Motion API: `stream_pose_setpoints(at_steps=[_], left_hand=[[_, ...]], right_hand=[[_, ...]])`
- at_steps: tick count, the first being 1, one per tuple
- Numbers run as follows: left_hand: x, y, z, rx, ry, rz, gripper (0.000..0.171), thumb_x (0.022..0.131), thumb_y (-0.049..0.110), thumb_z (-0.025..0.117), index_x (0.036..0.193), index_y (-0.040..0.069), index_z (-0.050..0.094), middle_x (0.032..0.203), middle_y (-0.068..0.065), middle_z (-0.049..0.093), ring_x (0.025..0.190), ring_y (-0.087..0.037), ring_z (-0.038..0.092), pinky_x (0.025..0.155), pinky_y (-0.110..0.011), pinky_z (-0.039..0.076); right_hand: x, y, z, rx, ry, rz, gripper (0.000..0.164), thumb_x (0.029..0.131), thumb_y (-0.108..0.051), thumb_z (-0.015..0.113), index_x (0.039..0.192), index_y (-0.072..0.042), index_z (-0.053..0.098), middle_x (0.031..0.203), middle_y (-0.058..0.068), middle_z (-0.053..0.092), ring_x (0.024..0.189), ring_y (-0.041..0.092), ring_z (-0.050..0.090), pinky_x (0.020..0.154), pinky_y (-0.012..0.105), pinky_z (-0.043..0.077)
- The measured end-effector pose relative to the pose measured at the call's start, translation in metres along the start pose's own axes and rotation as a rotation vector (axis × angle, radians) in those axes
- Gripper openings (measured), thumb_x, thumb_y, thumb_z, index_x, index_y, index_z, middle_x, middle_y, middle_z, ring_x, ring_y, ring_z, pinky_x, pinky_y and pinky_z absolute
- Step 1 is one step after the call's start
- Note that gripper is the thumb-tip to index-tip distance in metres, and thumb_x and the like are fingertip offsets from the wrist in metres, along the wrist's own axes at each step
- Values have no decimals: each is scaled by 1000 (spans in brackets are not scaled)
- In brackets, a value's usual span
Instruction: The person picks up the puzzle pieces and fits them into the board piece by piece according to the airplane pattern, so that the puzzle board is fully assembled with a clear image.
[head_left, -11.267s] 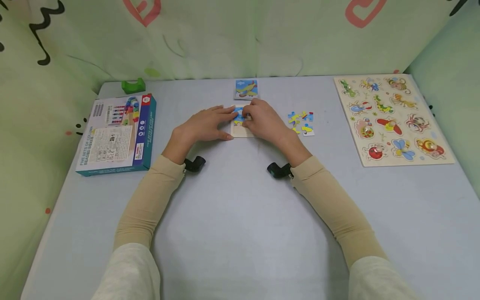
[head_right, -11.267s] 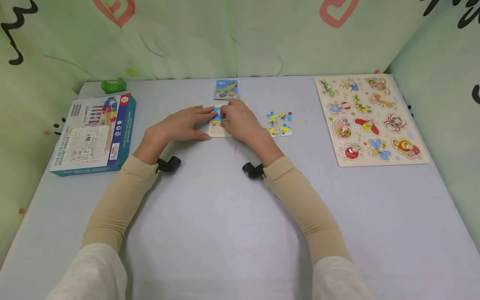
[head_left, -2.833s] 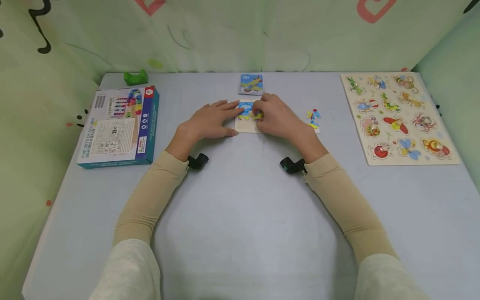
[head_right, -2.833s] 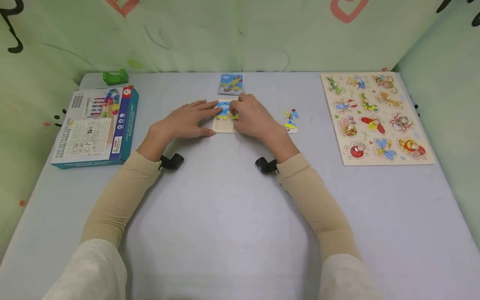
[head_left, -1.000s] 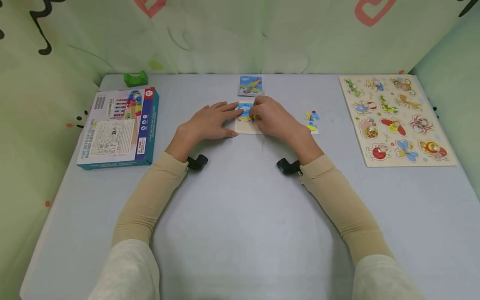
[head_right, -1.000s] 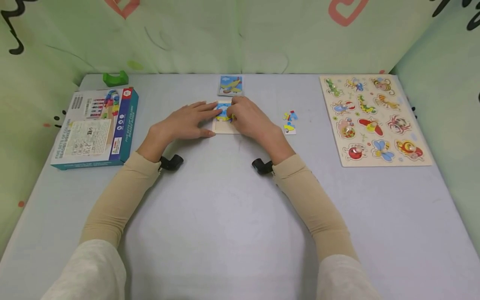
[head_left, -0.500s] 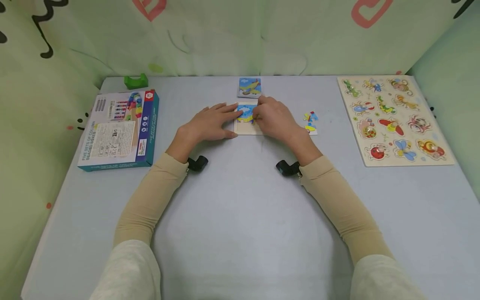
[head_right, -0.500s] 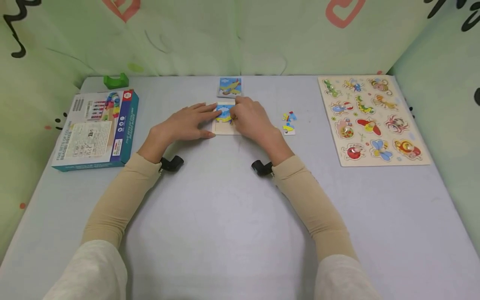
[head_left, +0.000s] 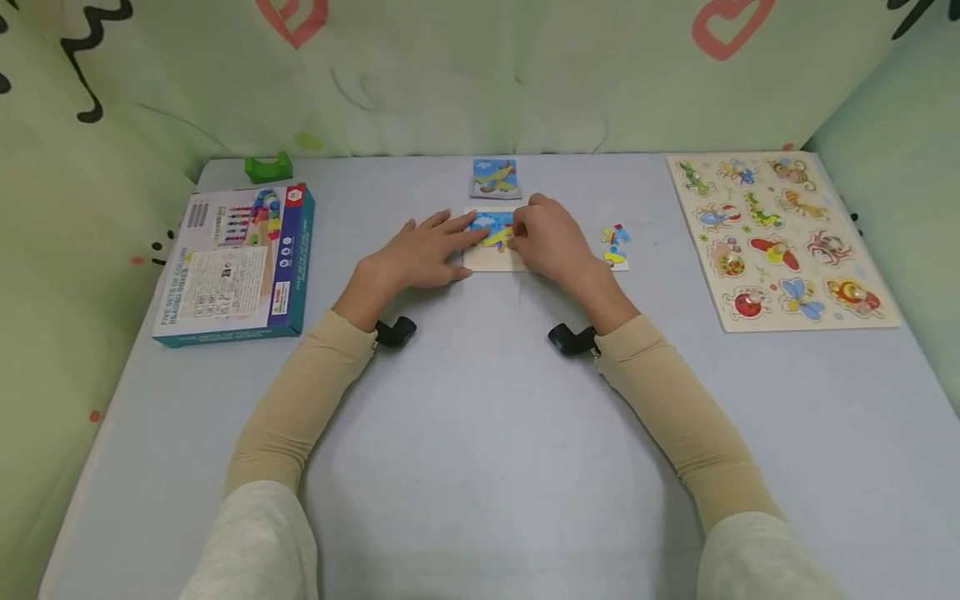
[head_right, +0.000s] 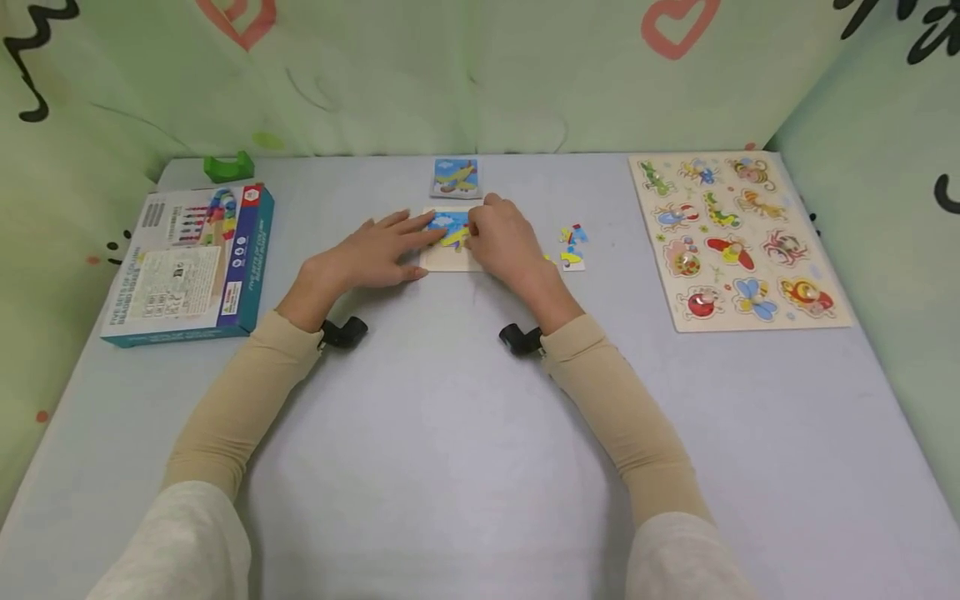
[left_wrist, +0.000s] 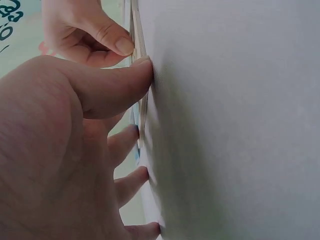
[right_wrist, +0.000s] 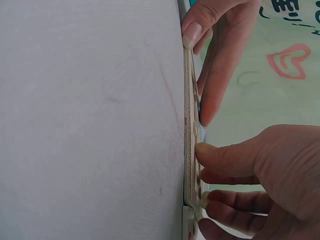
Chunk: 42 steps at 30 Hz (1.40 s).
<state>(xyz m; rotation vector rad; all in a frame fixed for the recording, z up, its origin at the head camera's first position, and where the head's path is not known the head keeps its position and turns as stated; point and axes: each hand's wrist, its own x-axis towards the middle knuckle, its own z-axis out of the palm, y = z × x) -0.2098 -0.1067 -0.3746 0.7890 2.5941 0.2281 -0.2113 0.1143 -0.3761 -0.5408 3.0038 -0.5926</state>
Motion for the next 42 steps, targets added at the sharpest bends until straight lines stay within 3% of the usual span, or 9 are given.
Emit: stream_pose_setpoints(at_steps=[7, 13, 18, 24, 29, 33, 42], left_hand=[[-1, 3, 0, 28, -31, -17, 64, 103, 47, 45, 157, 46, 11, 169, 10, -2, 157, -29, -1, 122, -65, 9], [1, 6, -1, 47, -41, -37, 62, 103, 47, 44, 157, 46, 14, 169, 11, -3, 158, -28, -1, 122, -65, 10], [4, 7, -1, 64, -41, -42, 62, 103, 48, 43, 158, 44, 14, 169, 9, -2, 157, -29, -1, 122, -65, 10], [4, 7, 0, 53, -40, -45, 64, 101, 52, 45, 158, 44, 15, 169, 10, -1, 158, -28, -1, 122, -65, 9], [1, 8, 0, 33, -36, -55, 65, 101, 54, 46, 158, 43, 16, 169, 9, 0, 158, -28, -1, 122, -64, 9], [0, 8, 0, 24, -30, -56, 66, 100, 54, 46, 158, 42, 17, 169, 8, 1, 158, -28, -1, 122, -64, 9], [3, 8, 1, 20, -24, -54, 66, 100, 54, 48, 158, 43, 18, 169, 8, 2, 157, -29, 0, 122, -65, 9]], right_hand=[[-2, 3, -1, -35, -19, 7, 17, 93, -19, 68, 89, -2, 70, 94, 13, 57, 88, 30, 53, 76, 41, 48], [-8, 18, -12, 59, -87, -51, 18, 95, -7, 58, 105, -3, 72, 107, 12, 62, 94, 28, 56, 85, 41, 49], [-18, 39, -28, 122, -124, -17, 26, 95, -2, 53, 114, -1, 70, 123, 13, 60, 107, 30, 57, 96, 45, 47], [-30, 68, -42, 139, -89, 15, 28, 94, 0, 51, 115, -1, 68, 130, 16, 58, 127, 35, 49, 110, 52, 38], [-41, 96, -53, 134, -41, 33, 29, 90, 4, 53, 115, 0, 68, 129, 20, 59, 127, 39, 49, 110, 55, 37], [-50, 116, -59, 134, -60, 93, 33, 90, 4, 53, 120, 0, 66, 134, 21, 57, 132, 41, 46, 112, 57, 34], [-54, 132, -56, 132, -64, 99, 34, 89, 8, 54, 119, -1, 67, 132, 21, 55, 128, 41, 46, 110, 58, 35]])
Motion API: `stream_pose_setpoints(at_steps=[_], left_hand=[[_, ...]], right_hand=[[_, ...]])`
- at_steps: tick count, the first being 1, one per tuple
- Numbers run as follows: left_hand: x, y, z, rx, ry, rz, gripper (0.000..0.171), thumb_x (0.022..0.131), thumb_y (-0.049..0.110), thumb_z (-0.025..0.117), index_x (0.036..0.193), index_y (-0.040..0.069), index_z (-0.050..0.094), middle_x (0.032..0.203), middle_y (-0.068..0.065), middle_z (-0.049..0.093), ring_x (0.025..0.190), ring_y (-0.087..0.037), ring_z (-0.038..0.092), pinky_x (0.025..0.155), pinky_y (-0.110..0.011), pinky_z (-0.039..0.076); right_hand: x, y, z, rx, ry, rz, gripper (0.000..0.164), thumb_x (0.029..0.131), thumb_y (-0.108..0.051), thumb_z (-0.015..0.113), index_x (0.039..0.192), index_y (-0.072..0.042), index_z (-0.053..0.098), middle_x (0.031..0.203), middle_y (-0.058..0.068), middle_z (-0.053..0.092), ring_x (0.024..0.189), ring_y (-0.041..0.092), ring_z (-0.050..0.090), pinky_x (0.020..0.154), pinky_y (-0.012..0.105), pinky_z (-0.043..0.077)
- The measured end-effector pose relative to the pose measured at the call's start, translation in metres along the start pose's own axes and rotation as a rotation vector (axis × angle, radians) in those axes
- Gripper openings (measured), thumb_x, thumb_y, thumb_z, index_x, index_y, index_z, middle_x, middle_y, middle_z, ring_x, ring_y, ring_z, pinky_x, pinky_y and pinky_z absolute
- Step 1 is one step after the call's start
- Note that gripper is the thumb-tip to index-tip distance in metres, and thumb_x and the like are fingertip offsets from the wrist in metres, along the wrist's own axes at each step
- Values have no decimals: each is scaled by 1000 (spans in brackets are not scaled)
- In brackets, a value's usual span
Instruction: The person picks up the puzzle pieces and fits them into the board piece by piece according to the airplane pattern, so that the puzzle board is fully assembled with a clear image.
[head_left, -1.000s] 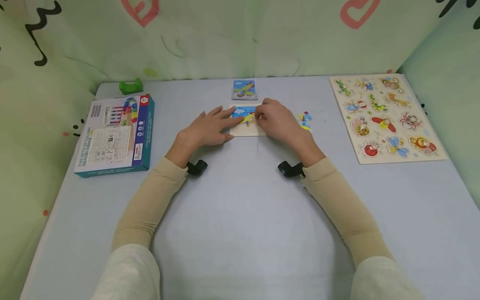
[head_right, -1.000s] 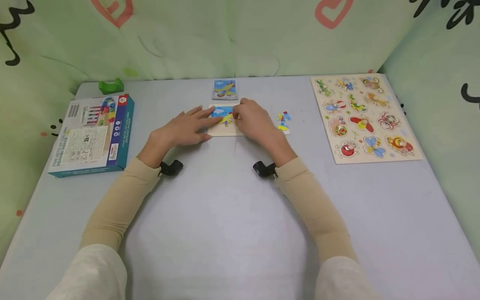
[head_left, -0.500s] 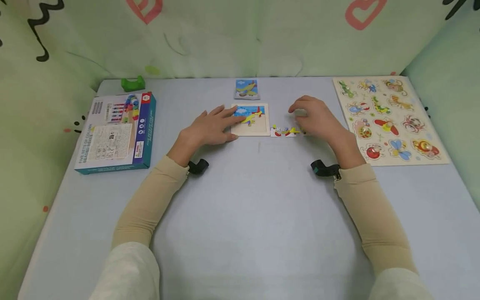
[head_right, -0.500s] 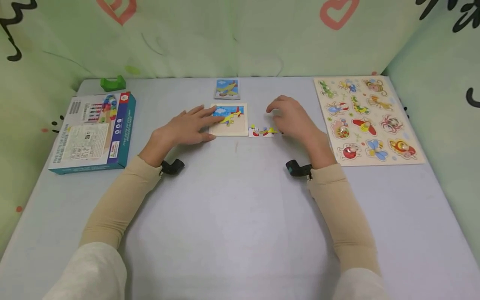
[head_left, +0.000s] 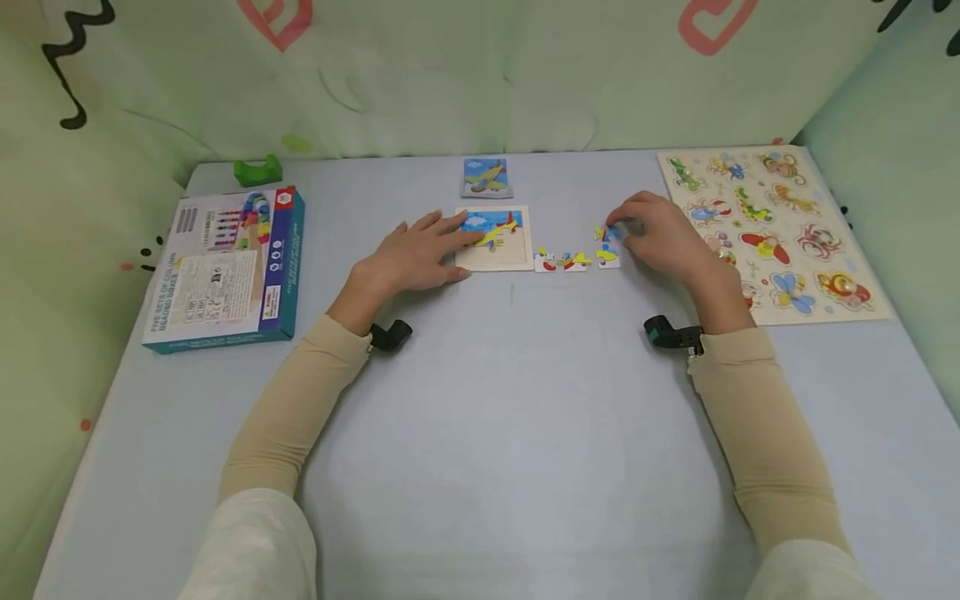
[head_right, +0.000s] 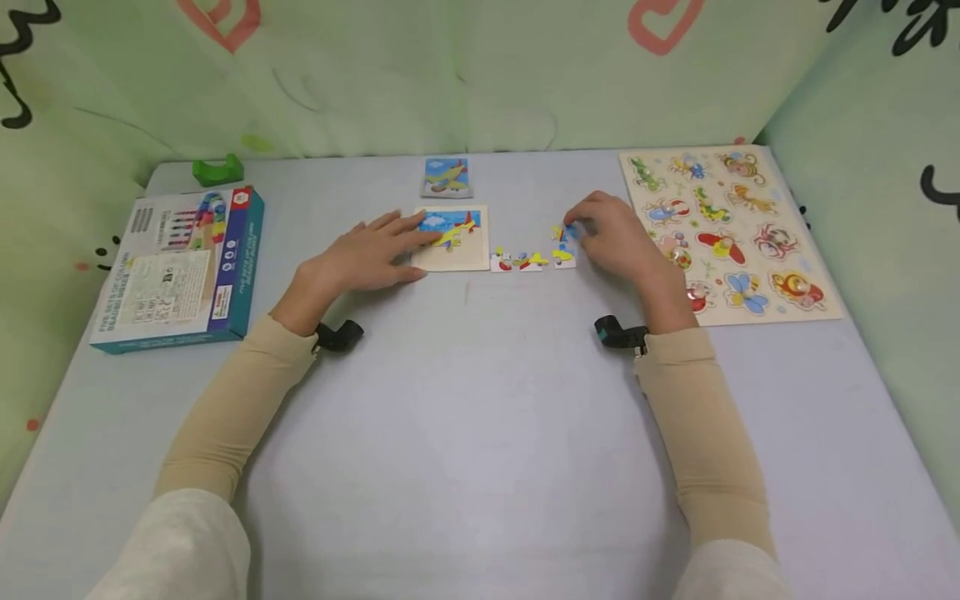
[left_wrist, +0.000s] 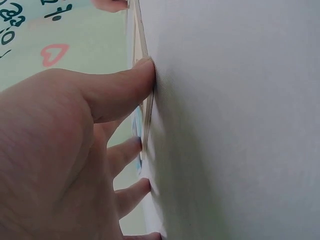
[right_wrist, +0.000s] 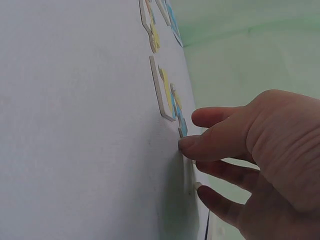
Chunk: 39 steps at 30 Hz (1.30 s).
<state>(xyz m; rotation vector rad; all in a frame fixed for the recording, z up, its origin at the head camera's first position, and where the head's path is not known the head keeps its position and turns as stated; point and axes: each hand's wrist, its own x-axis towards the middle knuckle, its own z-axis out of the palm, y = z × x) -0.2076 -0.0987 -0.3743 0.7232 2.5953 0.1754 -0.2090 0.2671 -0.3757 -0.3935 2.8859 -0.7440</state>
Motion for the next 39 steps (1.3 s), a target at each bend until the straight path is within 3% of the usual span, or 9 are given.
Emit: stream_pose_setpoints(at_steps=[7, 14, 29, 39], left_hand=[[0, -1, 1, -1, 3, 1, 66, 100, 54, 48, 158, 43, 17, 169, 8, 2, 157, -29, 0, 122, -65, 9], [-1, 0, 0, -10, 7, 9, 66, 100, 54, 48, 158, 42, 18, 169, 8, 2, 157, -29, 0, 122, -65, 8], [-2, 0, 0, -29, -3, 3, 66, 100, 54, 48, 158, 42, 18, 169, 8, 1, 157, -28, -1, 122, -64, 8], [-2, -1, -1, -21, 9, 14, 66, 100, 55, 48, 157, 44, 18, 169, 9, 2, 158, -27, -1, 122, -65, 9]], right_hand=[[2, -1, 4, 36, 9, -25, 32, 89, 10, 56, 118, 1, 66, 130, 21, 57, 130, 39, 47, 113, 56, 34], [3, -3, 6, -37, 62, -93, 27, 88, 11, 55, 110, 4, 69, 115, 22, 63, 116, 39, 55, 105, 54, 40], [2, -5, 8, -84, 47, -24, 21, 90, -7, 63, 108, 2, 71, 115, 20, 60, 108, 36, 54, 99, 52, 43], [4, -9, 9, -47, 69, 27, 25, 86, -8, 59, 107, -1, 71, 107, 18, 60, 95, 30, 51, 83, 44, 42]])
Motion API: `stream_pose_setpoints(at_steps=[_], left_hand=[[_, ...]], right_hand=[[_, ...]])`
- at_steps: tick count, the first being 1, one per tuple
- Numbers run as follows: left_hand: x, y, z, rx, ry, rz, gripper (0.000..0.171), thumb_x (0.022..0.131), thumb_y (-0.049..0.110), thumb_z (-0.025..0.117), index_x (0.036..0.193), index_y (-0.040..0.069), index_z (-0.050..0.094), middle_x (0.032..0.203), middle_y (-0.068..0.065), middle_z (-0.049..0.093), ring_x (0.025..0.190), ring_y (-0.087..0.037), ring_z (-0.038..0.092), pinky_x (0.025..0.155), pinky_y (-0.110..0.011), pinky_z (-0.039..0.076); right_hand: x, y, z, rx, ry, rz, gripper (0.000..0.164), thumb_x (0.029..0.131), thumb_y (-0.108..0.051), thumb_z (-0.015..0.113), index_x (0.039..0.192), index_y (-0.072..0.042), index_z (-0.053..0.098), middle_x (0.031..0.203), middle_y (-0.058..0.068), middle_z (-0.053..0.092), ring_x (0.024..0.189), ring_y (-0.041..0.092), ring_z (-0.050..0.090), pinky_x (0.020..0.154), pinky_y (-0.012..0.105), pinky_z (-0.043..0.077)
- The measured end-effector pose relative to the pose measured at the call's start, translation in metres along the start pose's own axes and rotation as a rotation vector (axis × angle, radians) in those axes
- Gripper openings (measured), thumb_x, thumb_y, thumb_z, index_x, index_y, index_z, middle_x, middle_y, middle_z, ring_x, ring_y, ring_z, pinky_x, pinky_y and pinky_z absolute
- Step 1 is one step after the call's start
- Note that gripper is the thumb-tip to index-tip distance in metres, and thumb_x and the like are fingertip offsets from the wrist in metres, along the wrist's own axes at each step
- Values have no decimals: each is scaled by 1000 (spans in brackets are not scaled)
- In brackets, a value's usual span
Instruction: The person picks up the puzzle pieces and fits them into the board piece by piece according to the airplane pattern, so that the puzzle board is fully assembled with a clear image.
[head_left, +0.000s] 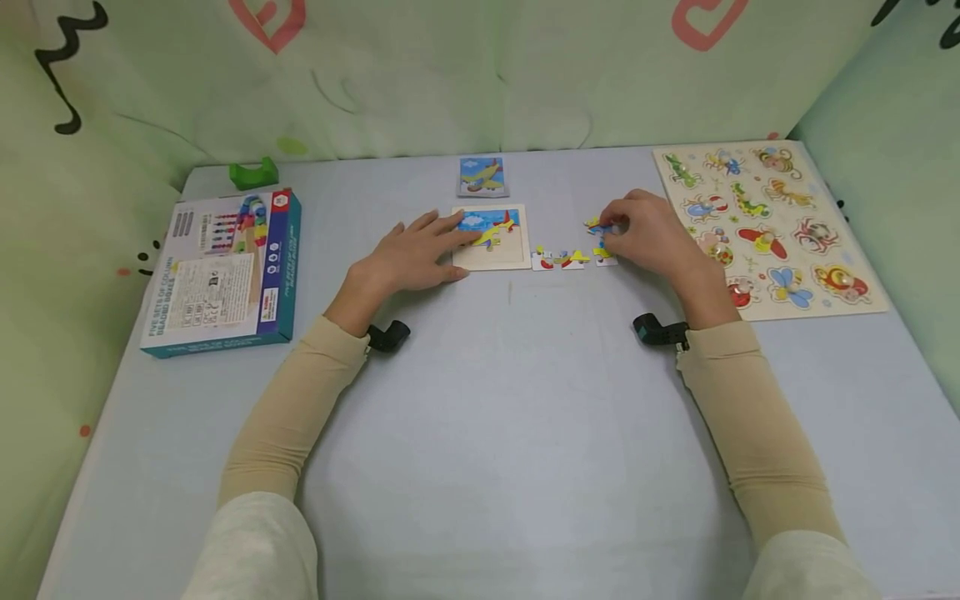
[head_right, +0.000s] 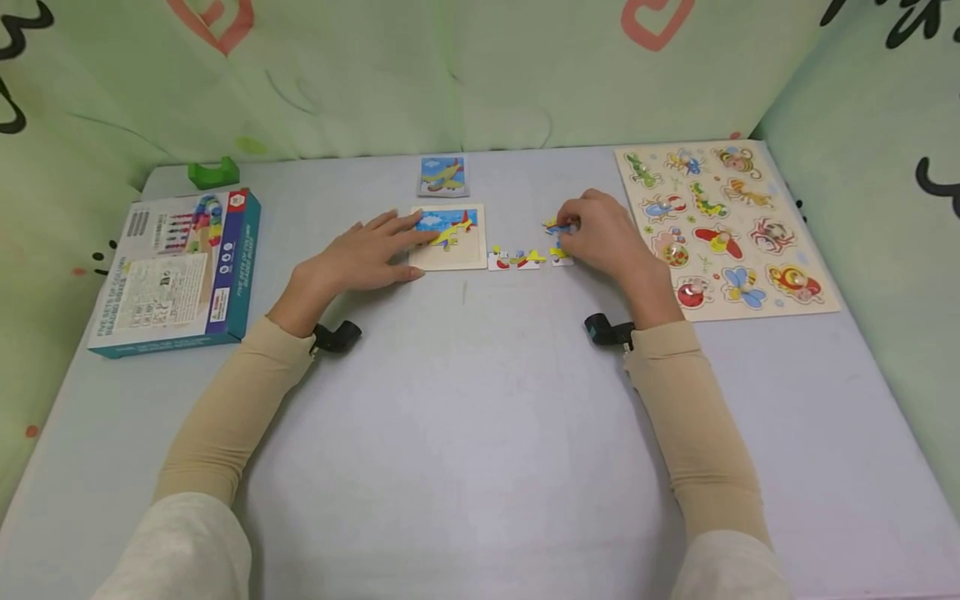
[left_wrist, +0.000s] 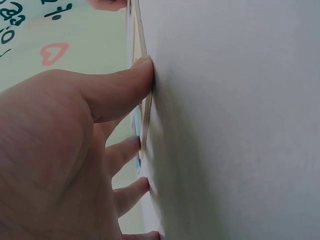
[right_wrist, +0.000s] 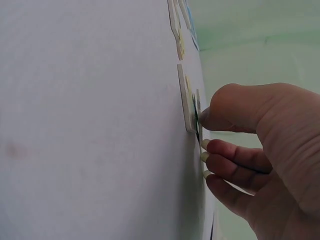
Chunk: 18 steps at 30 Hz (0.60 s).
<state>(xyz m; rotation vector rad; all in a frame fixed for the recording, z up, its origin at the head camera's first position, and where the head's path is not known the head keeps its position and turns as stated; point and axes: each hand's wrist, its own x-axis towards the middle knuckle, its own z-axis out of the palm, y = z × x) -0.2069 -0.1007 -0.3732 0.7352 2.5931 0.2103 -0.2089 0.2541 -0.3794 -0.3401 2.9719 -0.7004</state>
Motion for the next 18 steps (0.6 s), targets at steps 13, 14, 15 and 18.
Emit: stream_pose_setpoints(at_steps=[13, 14, 15, 18], left_hand=[[0, 0, -1, -4, 4, -1, 67, 99, 55, 49, 158, 42, 19, 169, 8, 3, 157, -29, -1, 122, -65, 8], [0, 0, -1, -3, 4, -1, 67, 99, 55, 49, 158, 42, 19, 169, 8, 3, 157, -29, -1, 122, -65, 8], [0, 0, -1, -3, 2, 0, 67, 99, 55, 48, 158, 42, 19, 169, 8, 3, 157, -29, -1, 122, -65, 8], [0, -1, 0, -6, 1, 4, 67, 99, 55, 48, 158, 42, 19, 169, 8, 3, 157, -29, -1, 122, -65, 8]], right_hand=[[1, -23, -2, 62, -12, -36, 24, 85, -6, 57, 106, -2, 68, 110, 16, 58, 101, 31, 50, 89, 44, 42], [2, -25, -2, 69, -15, -43, 24, 85, -5, 57, 106, -2, 68, 110, 16, 58, 101, 31, 51, 89, 44, 42], [3, -28, -2, 76, -18, -49, 24, 85, -5, 57, 106, -2, 69, 110, 16, 58, 101, 31, 51, 90, 44, 42], [6, -35, 1, 78, -36, -68, 24, 86, -4, 58, 107, -2, 69, 112, 16, 58, 103, 31, 52, 91, 45, 43]])
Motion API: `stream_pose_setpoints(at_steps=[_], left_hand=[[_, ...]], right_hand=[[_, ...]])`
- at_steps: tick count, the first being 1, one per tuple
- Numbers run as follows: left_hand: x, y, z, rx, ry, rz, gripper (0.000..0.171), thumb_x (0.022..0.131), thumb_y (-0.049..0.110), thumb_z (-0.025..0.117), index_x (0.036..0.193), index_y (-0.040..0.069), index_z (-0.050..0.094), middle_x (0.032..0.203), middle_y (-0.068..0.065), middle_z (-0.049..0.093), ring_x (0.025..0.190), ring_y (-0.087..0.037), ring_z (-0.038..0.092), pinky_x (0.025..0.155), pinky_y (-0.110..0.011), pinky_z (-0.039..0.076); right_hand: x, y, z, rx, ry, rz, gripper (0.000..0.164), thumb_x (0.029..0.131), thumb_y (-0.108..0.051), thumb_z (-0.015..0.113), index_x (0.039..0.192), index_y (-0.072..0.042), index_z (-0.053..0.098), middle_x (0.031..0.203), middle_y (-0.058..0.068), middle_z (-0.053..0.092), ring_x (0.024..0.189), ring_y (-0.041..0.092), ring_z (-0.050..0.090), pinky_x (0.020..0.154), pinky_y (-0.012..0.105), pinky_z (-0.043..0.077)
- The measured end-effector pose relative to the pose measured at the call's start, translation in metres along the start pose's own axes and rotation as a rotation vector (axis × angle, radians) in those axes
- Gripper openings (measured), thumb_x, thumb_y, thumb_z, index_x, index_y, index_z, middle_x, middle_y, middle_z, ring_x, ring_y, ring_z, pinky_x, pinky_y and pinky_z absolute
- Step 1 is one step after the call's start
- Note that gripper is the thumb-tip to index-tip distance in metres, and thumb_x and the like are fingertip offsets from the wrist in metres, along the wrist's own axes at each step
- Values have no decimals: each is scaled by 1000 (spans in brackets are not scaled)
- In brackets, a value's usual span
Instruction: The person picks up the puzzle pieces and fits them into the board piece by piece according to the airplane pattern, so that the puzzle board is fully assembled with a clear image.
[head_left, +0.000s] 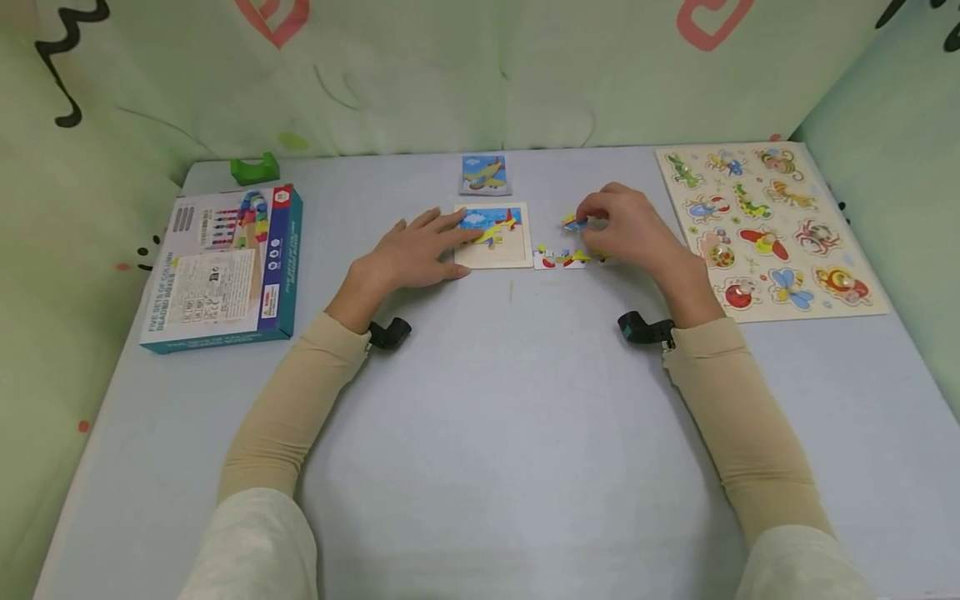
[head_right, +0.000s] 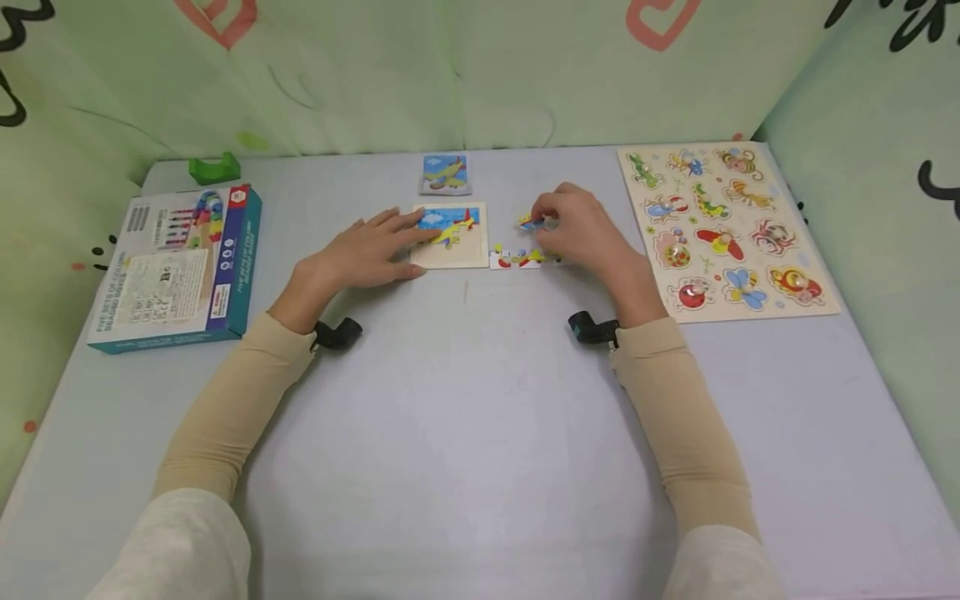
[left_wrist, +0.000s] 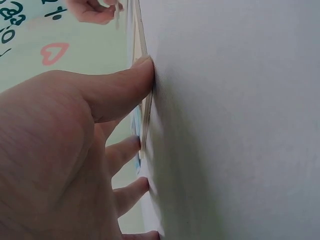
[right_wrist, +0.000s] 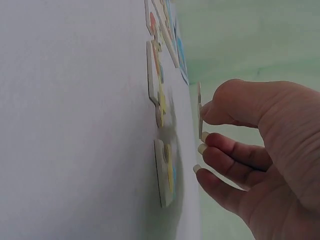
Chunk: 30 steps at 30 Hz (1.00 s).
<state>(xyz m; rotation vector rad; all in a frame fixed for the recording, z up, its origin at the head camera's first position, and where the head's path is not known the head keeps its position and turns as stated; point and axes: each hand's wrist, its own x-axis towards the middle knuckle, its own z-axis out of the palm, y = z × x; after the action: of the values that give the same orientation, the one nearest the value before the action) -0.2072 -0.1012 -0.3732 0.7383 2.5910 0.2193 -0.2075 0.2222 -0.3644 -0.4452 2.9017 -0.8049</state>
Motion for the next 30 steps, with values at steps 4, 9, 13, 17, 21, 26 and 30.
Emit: stream_pose_setpoints(at_steps=[4, 9, 13, 17, 21, 26, 30], left_hand=[[1, -1, 0, 1, 2, -1, 66, 99, 55, 48, 158, 42, 19, 169, 8, 3, 157, -29, 0, 122, -65, 9], [2, -3, 1, 7, 2, 1, 66, 99, 56, 48, 158, 42, 20, 169, 8, 3, 157, -30, 1, 122, -66, 9], [3, -3, 1, 9, 2, 1, 66, 100, 56, 47, 158, 42, 20, 169, 7, 4, 157, -30, 1, 121, -66, 10], [2, -3, 0, 8, 2, 3, 65, 100, 57, 46, 158, 42, 20, 169, 8, 3, 157, -30, 1, 121, -66, 10], [2, -2, 0, 1, 1, 10, 65, 100, 57, 46, 158, 42, 19, 169, 8, 3, 157, -30, 1, 121, -66, 10], [1, -2, -1, 6, 2, 9, 65, 100, 57, 46, 158, 42, 19, 169, 8, 2, 157, -30, 1, 121, -66, 10], [1, -2, -1, -2, 6, 13, 65, 100, 57, 46, 158, 42, 20, 169, 8, 3, 157, -30, 1, 121, -66, 9]], right_hand=[[8, -8, 8, -25, -33, -39, 24, 86, -5, 59, 107, -3, 69, 113, 15, 59, 104, 31, 53, 93, 45, 44], [17, -24, 21, -38, -78, -113, 23, 87, -6, 59, 108, -4, 70, 113, 13, 58, 100, 28, 53, 89, 42, 45], [23, -35, 30, -52, -106, -152, 23, 89, -6, 60, 109, -6, 70, 110, 11, 57, 96, 26, 51, 84, 39, 44], [28, -42, 36, -56, -129, -160, 24, 89, -6, 60, 111, -7, 70, 109, 11, 57, 94, 25, 50, 84, 38, 43], [32, -47, 39, -72, -140, -172, 28, 88, -5, 58, 113, -7, 70, 109, 10, 57, 93, 25, 50, 83, 37, 43], [35, -50, 40, -91, -153, -186, 31, 88, -3, 56, 115, -7, 70, 108, 12, 58, 91, 26, 51, 79, 36, 44], [36, -52, 41, -113, -159, -212, 30, 88, -2, 57, 114, -7, 71, 107, 13, 57, 90, 27, 49, 77, 37, 42]])
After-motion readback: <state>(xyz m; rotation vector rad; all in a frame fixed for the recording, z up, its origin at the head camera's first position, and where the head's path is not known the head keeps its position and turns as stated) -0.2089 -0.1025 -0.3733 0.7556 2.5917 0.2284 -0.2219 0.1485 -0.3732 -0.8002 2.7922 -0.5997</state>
